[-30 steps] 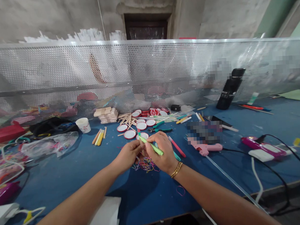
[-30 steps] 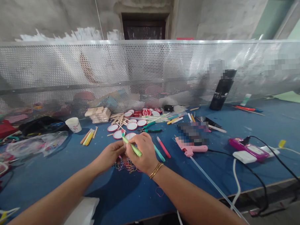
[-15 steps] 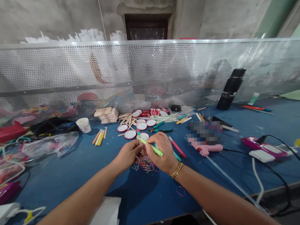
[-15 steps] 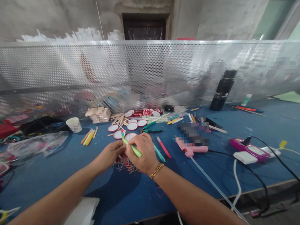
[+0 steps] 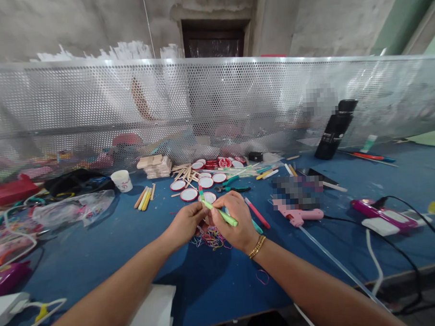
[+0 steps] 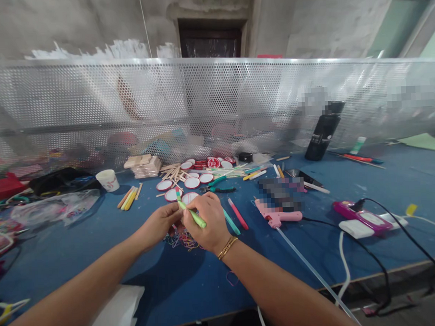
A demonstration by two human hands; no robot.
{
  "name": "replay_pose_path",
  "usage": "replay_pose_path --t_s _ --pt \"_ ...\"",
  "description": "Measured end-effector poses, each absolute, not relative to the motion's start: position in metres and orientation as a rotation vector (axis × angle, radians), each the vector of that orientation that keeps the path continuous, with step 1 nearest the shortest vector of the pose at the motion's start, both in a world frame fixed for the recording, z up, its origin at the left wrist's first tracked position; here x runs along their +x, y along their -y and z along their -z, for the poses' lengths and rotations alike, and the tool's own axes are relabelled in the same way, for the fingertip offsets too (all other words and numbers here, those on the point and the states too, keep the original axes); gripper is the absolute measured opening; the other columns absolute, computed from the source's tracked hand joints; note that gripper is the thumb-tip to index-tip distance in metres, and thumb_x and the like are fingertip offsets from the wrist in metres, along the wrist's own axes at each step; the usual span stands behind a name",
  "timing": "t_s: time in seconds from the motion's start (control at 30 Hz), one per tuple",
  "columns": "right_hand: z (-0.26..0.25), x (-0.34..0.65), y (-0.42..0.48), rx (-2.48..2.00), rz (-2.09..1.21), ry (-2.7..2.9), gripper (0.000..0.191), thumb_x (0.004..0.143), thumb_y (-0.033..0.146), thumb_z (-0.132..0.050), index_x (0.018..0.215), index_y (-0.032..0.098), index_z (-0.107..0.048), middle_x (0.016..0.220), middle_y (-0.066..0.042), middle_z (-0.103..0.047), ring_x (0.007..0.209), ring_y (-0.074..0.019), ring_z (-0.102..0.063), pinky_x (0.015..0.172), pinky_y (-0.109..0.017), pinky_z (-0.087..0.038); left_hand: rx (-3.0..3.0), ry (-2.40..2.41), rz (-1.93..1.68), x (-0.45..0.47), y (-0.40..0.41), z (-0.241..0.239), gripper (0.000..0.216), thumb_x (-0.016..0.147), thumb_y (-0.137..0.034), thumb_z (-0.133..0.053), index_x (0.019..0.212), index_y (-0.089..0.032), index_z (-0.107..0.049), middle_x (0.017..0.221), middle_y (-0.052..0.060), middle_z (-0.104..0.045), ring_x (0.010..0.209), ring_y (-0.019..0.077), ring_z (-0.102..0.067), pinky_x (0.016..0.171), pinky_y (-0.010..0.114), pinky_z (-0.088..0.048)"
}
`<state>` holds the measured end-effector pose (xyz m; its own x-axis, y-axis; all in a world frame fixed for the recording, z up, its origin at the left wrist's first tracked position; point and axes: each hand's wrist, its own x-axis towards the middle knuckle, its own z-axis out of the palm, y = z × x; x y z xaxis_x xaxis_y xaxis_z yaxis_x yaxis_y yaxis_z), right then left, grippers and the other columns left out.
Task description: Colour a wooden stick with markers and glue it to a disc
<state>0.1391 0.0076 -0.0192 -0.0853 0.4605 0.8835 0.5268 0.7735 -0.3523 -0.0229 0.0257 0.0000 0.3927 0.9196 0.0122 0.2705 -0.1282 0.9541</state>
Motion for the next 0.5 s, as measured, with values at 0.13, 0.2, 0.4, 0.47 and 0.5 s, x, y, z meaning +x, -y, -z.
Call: replay_pose_path --t_s 0.13,0.2,0.4,0.47,0.5 --pt "0.0190 0.1389 -0.0078 -0.790 0.073 1.714 0.007 0.086 0.018 -0.054 0.082 0.023 -0.054 0.075 -0.001 -0.066 0.071 -0.0180 -0.060 0.081 -0.039 -0.044 1.627 -1.058 -0.815 -0.0224 -0.0256 -0.0007 0.036 0.081 -0.053 -0.061 0.074 -0.017 -0.057 0.065 -0.001 -0.057 0.052 0.0101 -0.053 0.043 0.019 -0.037" --pt "0.0188 0.1396 -0.0083 -0.800 0.088 1.695 0.007 0.086 0.018 -0.055 0.081 0.023 -0.054 0.075 -0.001 -0.065 0.071 -0.0181 -0.059 0.081 -0.039 -0.044 1.617 -1.063 -0.814 -0.0226 -0.0254 -0.0015 0.036 0.082 -0.052 -0.060 0.076 -0.017 -0.057 0.066 -0.001 -0.058 0.052 0.0100 -0.053 0.042 0.019 -0.037" --pt "0.0184 0.1416 -0.0087 -0.813 0.098 1.665 0.008 0.087 0.018 -0.055 0.081 0.023 -0.054 0.075 -0.001 -0.064 0.072 -0.0189 -0.058 0.080 -0.039 -0.044 1.631 -1.064 -0.816 -0.0242 -0.0263 -0.0006 0.035 0.084 -0.052 -0.058 0.076 -0.017 -0.058 0.066 0.000 -0.060 0.053 0.0099 -0.054 0.042 0.018 -0.036" --pt "0.0190 0.1407 -0.0085 -0.790 0.090 1.674 0.007 0.087 0.018 -0.056 0.082 0.023 -0.054 0.075 -0.001 -0.065 0.073 -0.0189 -0.058 0.080 -0.039 -0.045 1.619 -1.062 -0.812 -0.0241 -0.0262 -0.0003 0.034 0.083 -0.051 -0.058 0.077 -0.018 -0.058 0.066 -0.001 -0.059 0.053 0.0100 -0.054 0.042 0.019 -0.037" --pt "0.0194 0.1401 -0.0085 -0.781 0.087 1.681 0.007 0.086 0.018 -0.056 0.082 0.023 -0.054 0.075 -0.001 -0.065 0.073 -0.0188 -0.058 0.080 -0.039 -0.045 1.614 -1.063 -0.810 -0.0240 -0.0261 -0.0003 0.034 0.083 -0.051 -0.059 0.077 -0.018 -0.057 0.067 -0.001 -0.059 0.053 0.0101 -0.054 0.042 0.019 -0.037"
